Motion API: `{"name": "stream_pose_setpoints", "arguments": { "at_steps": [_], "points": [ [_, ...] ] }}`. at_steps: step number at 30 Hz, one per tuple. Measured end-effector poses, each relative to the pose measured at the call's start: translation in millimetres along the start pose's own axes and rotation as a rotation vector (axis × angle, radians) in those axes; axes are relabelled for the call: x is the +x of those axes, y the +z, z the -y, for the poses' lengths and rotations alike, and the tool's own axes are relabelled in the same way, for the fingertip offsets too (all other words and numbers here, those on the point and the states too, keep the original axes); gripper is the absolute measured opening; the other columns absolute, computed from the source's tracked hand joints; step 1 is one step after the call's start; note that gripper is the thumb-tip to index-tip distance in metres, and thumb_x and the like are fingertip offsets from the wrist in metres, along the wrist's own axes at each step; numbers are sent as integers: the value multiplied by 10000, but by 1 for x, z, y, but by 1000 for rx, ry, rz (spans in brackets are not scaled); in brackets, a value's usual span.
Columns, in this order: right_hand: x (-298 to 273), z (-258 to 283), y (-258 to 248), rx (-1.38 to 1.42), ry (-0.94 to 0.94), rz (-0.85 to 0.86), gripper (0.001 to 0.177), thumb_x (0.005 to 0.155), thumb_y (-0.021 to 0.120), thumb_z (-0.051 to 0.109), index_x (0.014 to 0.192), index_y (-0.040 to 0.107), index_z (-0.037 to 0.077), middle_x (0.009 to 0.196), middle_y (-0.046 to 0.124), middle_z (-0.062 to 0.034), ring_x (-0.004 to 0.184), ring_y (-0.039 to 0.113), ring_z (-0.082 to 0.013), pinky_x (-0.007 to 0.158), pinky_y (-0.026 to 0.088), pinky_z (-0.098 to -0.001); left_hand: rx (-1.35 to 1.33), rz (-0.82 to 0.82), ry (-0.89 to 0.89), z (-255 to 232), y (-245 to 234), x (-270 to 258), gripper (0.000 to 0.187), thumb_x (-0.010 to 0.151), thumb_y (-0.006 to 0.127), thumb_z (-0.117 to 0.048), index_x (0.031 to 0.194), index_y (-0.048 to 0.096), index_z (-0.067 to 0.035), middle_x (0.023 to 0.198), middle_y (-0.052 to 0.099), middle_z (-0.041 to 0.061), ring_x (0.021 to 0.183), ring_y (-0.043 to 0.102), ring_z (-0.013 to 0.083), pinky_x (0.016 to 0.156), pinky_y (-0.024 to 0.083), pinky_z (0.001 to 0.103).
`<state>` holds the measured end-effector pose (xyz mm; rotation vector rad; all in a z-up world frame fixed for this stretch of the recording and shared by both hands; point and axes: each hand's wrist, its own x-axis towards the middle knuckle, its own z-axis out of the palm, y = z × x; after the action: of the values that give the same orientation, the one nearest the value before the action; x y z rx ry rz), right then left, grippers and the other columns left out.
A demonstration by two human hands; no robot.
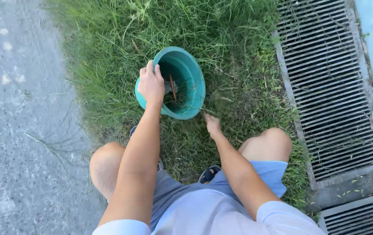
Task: Pull up grass and weeds by hand and collect them in a bucket.
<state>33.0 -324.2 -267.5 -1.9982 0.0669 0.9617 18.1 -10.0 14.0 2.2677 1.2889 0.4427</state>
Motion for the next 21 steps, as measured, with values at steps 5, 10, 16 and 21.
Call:
{"name": "stream_pose_setpoints", "arguments": {
  "at_steps": [5,10,16,21],
  "points": [
    [-49,53,1,385,123,-71,334,1076,595,300,812,595,95,686,434,18,565,381,-117,504,337,-329,-30,-6,1,7,2,7,321,1039,564,-386,1303,637,-217,1158,672,95,923,699,357,720,554,486],
    [-75,79,-3,675,208,-37,319,1021,586,291,740,533,151,623,405,47,447,361,-110,404,296,-302,-30,-21,9,16,-2,14,333,1041,565,-386,1313,640,-208,1160,674,102,931,699,364,734,558,485],
    [-107,99,-2,833,261,-53,387,1033,560,322,707,461,137,591,371,19,418,373,-131,394,333,-306,4,-1,-48,23,-7,15,354,1036,551,-415,1314,643,-215,1167,682,87,921,703,364,743,559,495],
    [-110,173,-100,1097,-141,-152,516,1071,470,423,632,415,159,510,367,1,403,397,-168,445,423,-362,12,-26,-36,32,2,25,344,1038,548,-427,1302,656,-233,1170,681,86,937,702,366,761,565,490]
  ]
}}
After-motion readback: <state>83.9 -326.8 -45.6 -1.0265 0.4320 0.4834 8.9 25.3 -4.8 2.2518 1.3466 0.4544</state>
